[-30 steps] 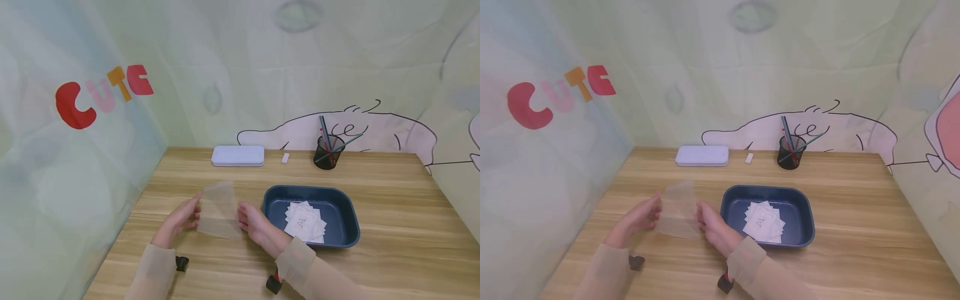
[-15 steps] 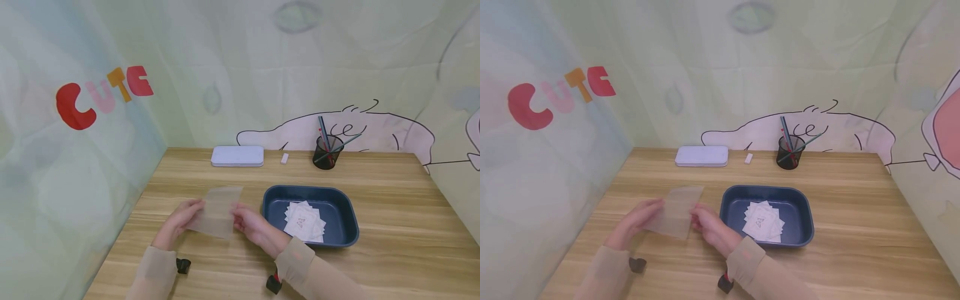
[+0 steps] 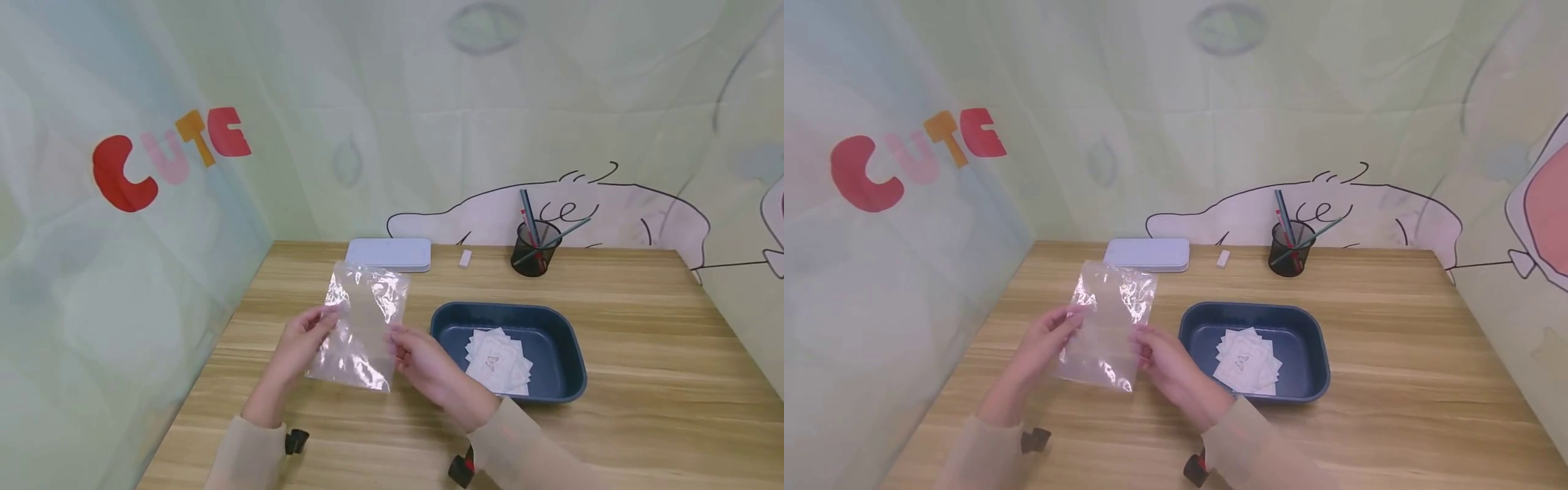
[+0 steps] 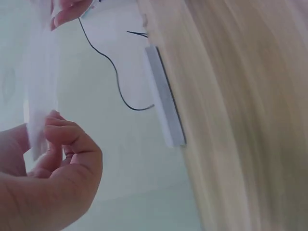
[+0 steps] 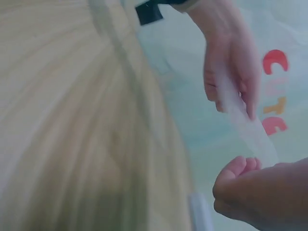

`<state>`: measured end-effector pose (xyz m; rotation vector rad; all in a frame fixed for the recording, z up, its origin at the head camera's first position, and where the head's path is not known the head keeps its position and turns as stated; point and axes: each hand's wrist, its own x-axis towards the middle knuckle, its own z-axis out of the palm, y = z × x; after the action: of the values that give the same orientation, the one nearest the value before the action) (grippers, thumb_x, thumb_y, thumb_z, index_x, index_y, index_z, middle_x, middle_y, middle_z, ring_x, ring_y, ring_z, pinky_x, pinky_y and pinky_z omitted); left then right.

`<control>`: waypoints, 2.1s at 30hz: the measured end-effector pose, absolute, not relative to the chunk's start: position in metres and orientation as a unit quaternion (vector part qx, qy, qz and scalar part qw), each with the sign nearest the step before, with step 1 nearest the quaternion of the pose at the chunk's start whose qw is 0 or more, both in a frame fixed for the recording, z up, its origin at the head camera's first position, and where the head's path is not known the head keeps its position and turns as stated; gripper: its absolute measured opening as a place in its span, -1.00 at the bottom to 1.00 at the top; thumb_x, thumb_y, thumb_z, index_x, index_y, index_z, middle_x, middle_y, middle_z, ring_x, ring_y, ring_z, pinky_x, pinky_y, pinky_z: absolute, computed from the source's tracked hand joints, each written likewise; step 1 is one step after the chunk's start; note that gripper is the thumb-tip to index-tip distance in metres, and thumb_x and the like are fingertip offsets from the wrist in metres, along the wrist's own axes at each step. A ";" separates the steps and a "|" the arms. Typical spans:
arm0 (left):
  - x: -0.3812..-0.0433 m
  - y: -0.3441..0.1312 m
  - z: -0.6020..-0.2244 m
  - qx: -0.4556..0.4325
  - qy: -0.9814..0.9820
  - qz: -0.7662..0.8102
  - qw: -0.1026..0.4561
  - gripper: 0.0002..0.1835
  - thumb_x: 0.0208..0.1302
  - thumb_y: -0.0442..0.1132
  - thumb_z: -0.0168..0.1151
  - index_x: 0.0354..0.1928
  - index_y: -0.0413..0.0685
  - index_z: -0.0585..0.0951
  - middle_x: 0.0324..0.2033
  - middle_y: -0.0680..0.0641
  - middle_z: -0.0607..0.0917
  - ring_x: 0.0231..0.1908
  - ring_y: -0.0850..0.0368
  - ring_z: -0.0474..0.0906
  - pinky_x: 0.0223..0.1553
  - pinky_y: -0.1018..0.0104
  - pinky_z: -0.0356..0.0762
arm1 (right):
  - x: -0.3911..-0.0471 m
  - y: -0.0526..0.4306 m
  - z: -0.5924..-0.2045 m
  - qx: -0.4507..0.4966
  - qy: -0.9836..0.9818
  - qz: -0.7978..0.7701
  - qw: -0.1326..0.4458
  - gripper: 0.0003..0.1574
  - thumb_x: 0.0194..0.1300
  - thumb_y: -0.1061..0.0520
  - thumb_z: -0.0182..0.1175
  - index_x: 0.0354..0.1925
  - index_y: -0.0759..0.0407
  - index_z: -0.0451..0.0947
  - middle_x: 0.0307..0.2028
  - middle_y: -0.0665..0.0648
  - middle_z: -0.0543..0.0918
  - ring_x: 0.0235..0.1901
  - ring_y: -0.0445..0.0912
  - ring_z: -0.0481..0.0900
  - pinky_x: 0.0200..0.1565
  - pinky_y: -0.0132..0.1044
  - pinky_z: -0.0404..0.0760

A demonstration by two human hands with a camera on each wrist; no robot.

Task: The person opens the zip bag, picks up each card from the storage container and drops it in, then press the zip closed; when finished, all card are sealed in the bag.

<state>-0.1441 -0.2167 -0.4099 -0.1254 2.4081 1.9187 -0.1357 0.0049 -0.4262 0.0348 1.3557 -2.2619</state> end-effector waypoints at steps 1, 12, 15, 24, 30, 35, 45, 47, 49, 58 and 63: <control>-0.142 -0.214 -0.406 -0.030 0.778 0.626 0.025 -0.65 0.39 -0.19 0.13 0.13 -0.22 0.55 -0.37 -0.05 0.51 -0.53 0.26 0.32 -0.58 0.54 0.31 | -0.135 0.009 -0.423 0.007 0.502 -0.829 0.245 -0.65 0.45 0.24 -0.08 0.12 0.39 0.30 -0.25 0.04 0.52 -0.25 -0.18 0.44 -0.18 -0.40 0.40; -0.126 -0.184 -0.382 0.077 0.813 0.576 0.014 -0.69 0.36 -0.16 0.17 0.07 -0.12 0.61 -0.21 -0.17 0.62 -0.28 0.01 0.52 -0.43 0.44 0.48 | -0.137 0.061 -0.391 -0.058 0.643 -0.747 0.157 -0.54 0.46 0.03 -0.01 0.19 0.26 0.38 -0.03 0.18 0.55 -0.05 -0.03 0.49 0.02 -0.22 0.48; -0.123 -0.177 -0.381 0.117 0.816 0.566 0.015 -0.72 0.38 -0.16 0.15 0.05 -0.06 0.63 -0.28 -0.18 0.61 -0.37 0.04 0.46 -0.47 0.45 0.43 | -0.137 0.079 -0.386 -0.073 0.684 -0.715 0.122 -0.54 0.48 -0.01 -0.02 0.20 0.20 0.38 -0.01 0.18 0.55 -0.02 0.02 0.49 0.07 -0.17 0.49; -0.121 -0.156 -0.374 0.179 0.834 0.522 -0.015 -0.77 0.39 -0.11 0.14 -0.01 0.10 0.67 -0.39 0.02 0.57 -0.36 0.10 0.44 -0.48 0.40 0.41 | -0.145 0.124 -0.380 -0.175 0.765 -0.619 0.031 -0.66 0.47 -0.02 0.00 0.02 0.15 0.52 -0.14 0.11 0.64 -0.12 -0.04 0.61 0.00 -0.22 0.59; -0.119 -0.146 -0.368 0.215 0.857 0.461 -0.084 -0.80 0.39 -0.16 0.15 -0.03 0.14 0.68 -0.40 0.16 0.54 -0.38 0.19 0.40 -0.50 0.39 0.40 | -0.141 0.138 -0.373 -0.258 0.824 -0.502 -0.048 -0.82 0.44 0.08 0.07 -0.12 -0.05 0.62 -0.27 -0.15 0.65 -0.28 -0.18 0.59 -0.21 -0.22 0.62; -0.116 -0.138 -0.360 0.244 0.868 0.404 -0.156 -0.82 0.36 -0.22 0.17 -0.07 0.07 0.68 -0.35 0.23 0.56 -0.27 0.26 0.40 -0.40 0.34 0.44 | -0.135 0.142 -0.363 -0.280 0.827 -0.482 -0.077 -0.79 0.43 0.15 0.07 -0.10 -0.03 0.63 -0.23 -0.18 0.65 -0.26 -0.21 0.61 -0.20 -0.25 0.64; -0.117 -0.128 -0.358 0.260 0.860 0.351 -0.262 -0.84 0.27 -0.29 0.27 -0.13 -0.03 0.69 -0.34 0.08 0.58 -0.22 0.14 0.43 -0.19 0.17 0.39 | -0.130 0.140 -0.360 -0.276 0.828 -0.477 -0.106 -0.82 0.36 0.17 0.16 -0.14 -0.01 0.66 -0.30 -0.19 0.67 -0.34 -0.22 0.61 -0.36 -0.31 0.65; -0.117 -0.126 -0.358 0.253 0.859 0.341 -0.286 -0.77 0.22 -0.27 0.31 -0.07 -0.05 0.66 -0.31 0.03 0.54 -0.22 0.10 0.42 -0.18 0.14 0.37 | -0.129 0.140 -0.361 -0.266 0.829 -0.480 -0.109 -0.84 0.35 0.16 0.19 -0.15 0.00 0.67 -0.34 -0.20 0.66 -0.39 -0.22 0.60 -0.42 -0.31 0.64; -0.116 -0.123 -0.358 0.241 0.857 0.340 -0.303 -0.70 0.20 -0.25 0.33 -0.01 -0.06 0.62 -0.24 -0.04 0.50 -0.21 0.06 0.38 -0.17 0.14 0.34 | -0.129 0.139 -0.362 -0.255 0.829 -0.484 -0.113 -0.85 0.33 0.14 0.20 -0.16 0.00 0.68 -0.38 -0.20 0.66 -0.43 -0.21 0.59 -0.46 -0.31 0.63; -0.108 -0.107 -0.357 0.163 0.843 0.364 -0.361 -0.81 0.18 -0.19 0.32 -0.16 -0.01 0.64 -0.18 -0.09 0.44 -0.13 -0.09 0.28 -0.12 0.11 0.24 | -0.125 0.135 -0.361 -0.232 0.819 -0.510 -0.125 -0.86 0.31 0.16 0.22 -0.18 0.03 0.69 -0.37 -0.19 0.69 -0.40 -0.21 0.63 -0.38 -0.31 0.64; -0.102 -0.096 -0.360 0.188 0.845 0.408 -0.290 -0.96 0.20 -0.24 0.33 -0.31 0.02 0.66 -0.43 0.15 0.57 -0.29 0.17 0.41 -0.22 0.24 0.36 | -0.123 0.127 -0.363 -0.245 0.811 -0.511 -0.146 -0.85 0.27 0.17 0.27 -0.20 -0.04 0.70 -0.33 -0.14 0.70 -0.42 -0.19 0.58 -0.47 -0.37 0.56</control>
<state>-0.1021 -0.0960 -0.3605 0.7336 3.2924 1.5914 -0.1229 0.1272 -0.3634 -0.8514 2.8136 -1.7754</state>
